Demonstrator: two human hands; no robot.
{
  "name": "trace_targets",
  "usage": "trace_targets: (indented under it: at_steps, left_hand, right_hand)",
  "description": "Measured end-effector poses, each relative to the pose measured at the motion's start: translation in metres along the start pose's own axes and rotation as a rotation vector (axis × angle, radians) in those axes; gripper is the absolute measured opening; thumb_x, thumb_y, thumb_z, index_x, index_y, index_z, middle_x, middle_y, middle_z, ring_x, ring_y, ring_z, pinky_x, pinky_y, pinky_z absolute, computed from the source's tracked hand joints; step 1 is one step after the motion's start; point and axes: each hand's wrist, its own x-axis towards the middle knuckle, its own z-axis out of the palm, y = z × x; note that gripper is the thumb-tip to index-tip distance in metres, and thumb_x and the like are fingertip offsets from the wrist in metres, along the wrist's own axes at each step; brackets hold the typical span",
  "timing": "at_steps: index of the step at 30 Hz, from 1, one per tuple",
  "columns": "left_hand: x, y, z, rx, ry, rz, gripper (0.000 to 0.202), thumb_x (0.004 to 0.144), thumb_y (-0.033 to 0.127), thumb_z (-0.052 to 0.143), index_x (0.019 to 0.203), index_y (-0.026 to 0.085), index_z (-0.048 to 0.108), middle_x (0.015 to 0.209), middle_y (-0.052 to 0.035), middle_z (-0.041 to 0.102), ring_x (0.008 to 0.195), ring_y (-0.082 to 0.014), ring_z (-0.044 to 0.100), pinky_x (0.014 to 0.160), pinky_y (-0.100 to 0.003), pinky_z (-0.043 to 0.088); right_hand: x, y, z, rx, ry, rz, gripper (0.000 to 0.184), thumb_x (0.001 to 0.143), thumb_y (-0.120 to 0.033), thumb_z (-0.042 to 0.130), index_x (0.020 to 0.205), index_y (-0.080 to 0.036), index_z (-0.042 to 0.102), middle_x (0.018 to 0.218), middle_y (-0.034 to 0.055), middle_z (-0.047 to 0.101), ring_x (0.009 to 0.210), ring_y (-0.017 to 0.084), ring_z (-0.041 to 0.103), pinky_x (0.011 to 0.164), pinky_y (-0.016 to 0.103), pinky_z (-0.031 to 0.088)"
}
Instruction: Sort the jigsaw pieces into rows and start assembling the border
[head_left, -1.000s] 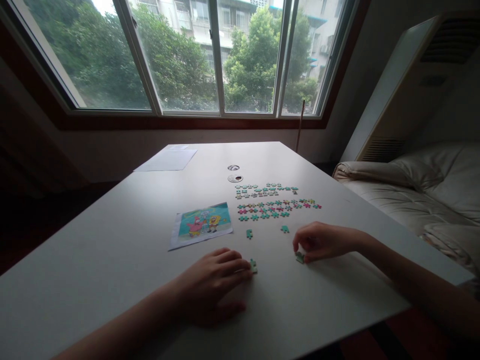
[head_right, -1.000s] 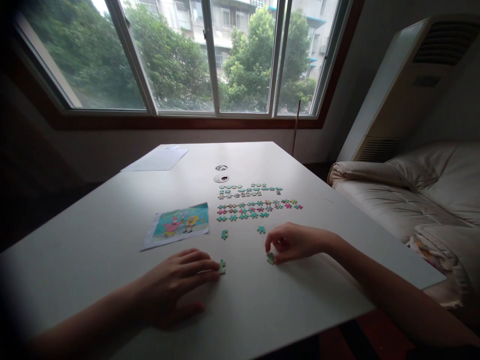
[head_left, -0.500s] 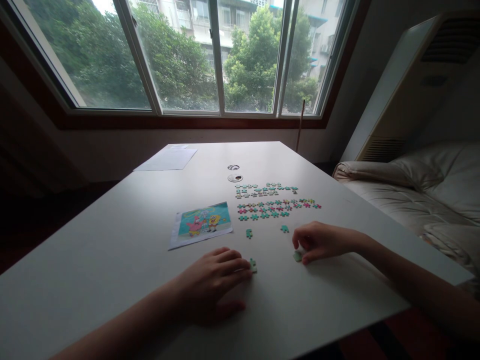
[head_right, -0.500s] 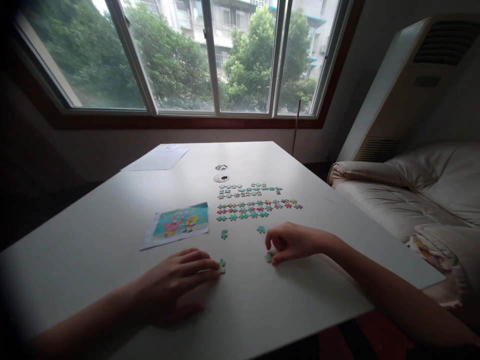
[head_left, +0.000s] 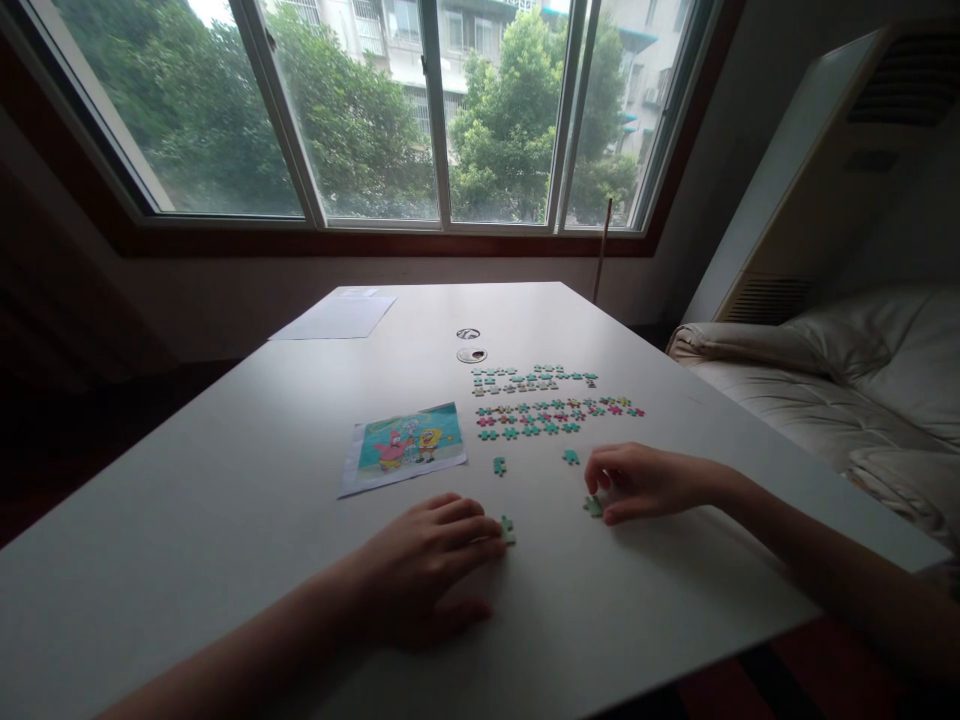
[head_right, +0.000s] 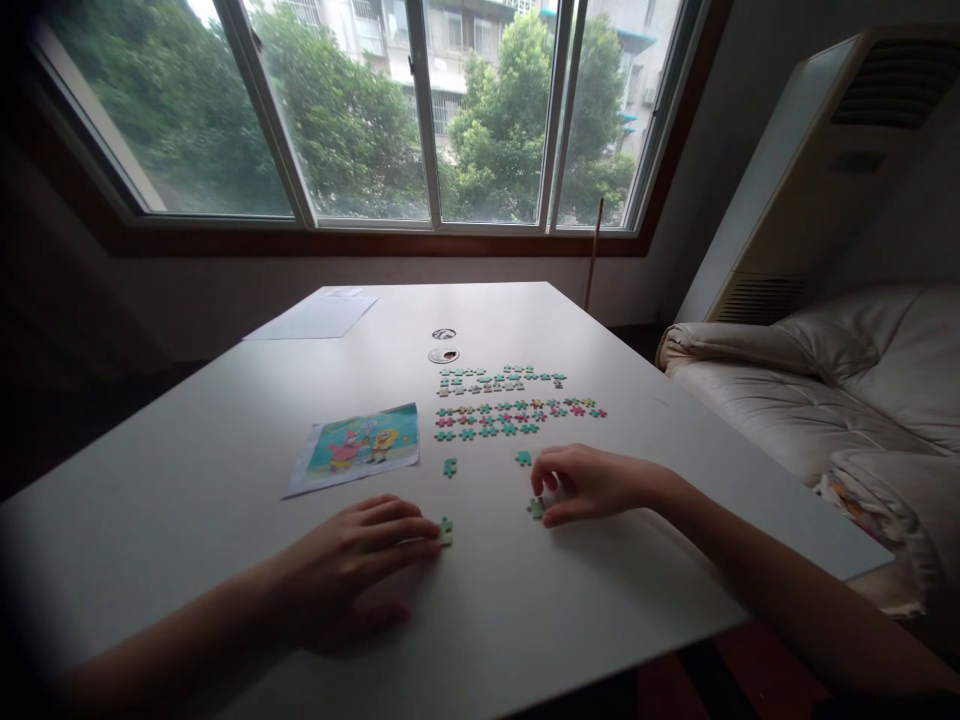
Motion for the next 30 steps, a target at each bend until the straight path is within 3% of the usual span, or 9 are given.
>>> trace_targets:
  at_steps: [10, 30]
  left_hand:
    - [0.0007, 0.0011, -0.0005, -0.003, 0.026, 0.001, 0.04, 0.08, 0.035, 0.051, 0.117, 0.017, 0.049, 0.107, -0.0106, 0.059, 0.096, -0.0243, 0.053, 0.085, -0.039, 0.042]
    - [-0.0002, 0.0017, -0.0002, -0.007, 0.016, -0.008, 0.041, 0.08, 0.035, 0.051, 0.117, 0.018, 0.048, 0.109, -0.0109, 0.058, 0.096, -0.0247, 0.053, 0.084, -0.039, 0.043]
  right_hand:
    - [-0.0018, -0.0015, -0.0004, -0.013, -0.044, -0.026, 0.023, 0.076, -0.034, 0.059, 0.089, -0.016, 0.056, 0.082, 0.0029, 0.054, 0.069, 0.01, 0.046, 0.061, 0.021, 0.037]
    - [-0.002, -0.0023, -0.0025, -0.004, -0.079, -0.05, 0.023, 0.076, -0.035, 0.058, 0.088, -0.015, 0.056, 0.079, 0.0022, 0.052, 0.069, 0.01, 0.045, 0.062, 0.021, 0.037]
